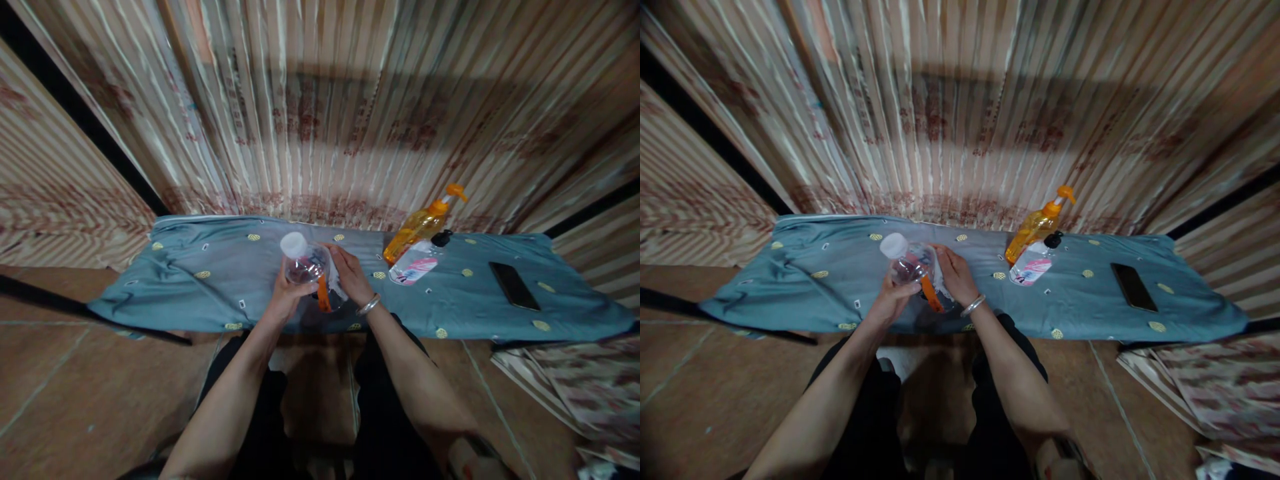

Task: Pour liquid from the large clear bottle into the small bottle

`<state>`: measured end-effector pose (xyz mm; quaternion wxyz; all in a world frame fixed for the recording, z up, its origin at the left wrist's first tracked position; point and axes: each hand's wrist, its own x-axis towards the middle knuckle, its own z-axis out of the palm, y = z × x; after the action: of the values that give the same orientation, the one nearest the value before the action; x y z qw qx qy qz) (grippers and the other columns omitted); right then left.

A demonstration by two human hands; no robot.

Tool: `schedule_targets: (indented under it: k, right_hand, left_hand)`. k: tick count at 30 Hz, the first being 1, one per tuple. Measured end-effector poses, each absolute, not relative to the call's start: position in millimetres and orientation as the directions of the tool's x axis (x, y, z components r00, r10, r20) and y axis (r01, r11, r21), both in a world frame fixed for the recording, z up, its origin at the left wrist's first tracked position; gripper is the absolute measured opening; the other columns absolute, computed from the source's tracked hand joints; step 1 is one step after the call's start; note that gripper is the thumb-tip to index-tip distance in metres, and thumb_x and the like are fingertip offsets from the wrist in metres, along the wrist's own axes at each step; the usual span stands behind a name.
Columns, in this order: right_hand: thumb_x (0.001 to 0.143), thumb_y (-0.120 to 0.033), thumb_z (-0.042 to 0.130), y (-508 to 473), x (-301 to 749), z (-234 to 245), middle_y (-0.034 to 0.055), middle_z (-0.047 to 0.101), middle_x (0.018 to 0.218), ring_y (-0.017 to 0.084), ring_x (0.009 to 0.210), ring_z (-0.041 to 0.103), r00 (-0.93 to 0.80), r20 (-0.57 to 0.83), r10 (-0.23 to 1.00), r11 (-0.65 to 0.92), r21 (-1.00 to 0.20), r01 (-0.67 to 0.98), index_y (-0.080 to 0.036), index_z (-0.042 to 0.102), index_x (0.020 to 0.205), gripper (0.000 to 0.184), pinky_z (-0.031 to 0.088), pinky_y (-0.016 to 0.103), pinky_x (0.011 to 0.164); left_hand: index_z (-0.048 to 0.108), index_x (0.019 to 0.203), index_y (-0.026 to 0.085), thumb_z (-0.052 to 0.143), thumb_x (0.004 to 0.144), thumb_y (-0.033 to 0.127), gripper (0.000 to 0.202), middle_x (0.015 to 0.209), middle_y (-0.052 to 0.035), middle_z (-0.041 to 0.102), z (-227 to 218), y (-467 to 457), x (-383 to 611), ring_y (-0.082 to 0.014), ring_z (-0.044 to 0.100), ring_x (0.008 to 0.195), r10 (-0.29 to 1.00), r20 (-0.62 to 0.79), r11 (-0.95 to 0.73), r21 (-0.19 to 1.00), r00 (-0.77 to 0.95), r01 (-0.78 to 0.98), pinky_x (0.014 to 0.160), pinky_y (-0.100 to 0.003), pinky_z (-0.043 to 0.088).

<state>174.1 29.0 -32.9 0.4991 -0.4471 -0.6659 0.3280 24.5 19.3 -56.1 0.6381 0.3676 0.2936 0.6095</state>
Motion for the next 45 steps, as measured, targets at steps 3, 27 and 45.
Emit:
schedule_targets:
  k: [3,27,45]
  right_hand:
    - [0.098,-0.037,0.035,38,178,-51,0.0064,0.074,0.095,0.02,0.089,0.067,-0.147,0.228,0.963,0.265,-0.906,0.329,-0.018,0.071,0.103,0.041,0.05,0.033,0.086]
    - [0.078,-0.026,0.064,3,232,-113,0.0075,0.07,0.1,0.018,0.089,0.065,0.161,-0.066,0.985,-0.098,-0.975,0.2,-0.017,0.061,0.105,0.028,0.052,0.032,0.084]
    - [0.076,0.002,0.041,-25,176,-143,0.0114,0.053,0.141,0.023,0.13,0.048,-0.402,0.132,0.906,0.421,-0.384,0.822,-0.021,0.055,0.133,0.063,0.04,0.045,0.112]
  left_hand:
    - [0.064,0.09,0.022,0.081,0.045,0.013,0.05,0.085,0.0029,0.069,-45,19,17,-0.0156,0.064,0.08,0.998,0.051,-0.024,0.749,0.021,-0.662,0.082,-0.03,0.052]
    - [0.047,0.116,0.022,0.085,0.049,0.02,0.077,0.108,-0.0012,0.055,-56,59,-48,-0.0172,0.056,0.097,0.846,0.294,-0.397,0.905,-0.445,-0.156,0.089,-0.029,0.045]
    - [0.053,0.116,0.026,0.088,0.044,0.011,0.082,0.12,-0.0051,0.057,-65,65,-55,-0.0271,0.053,0.117,0.844,0.346,-0.389,0.921,-0.409,-0.023,0.101,-0.036,0.041]
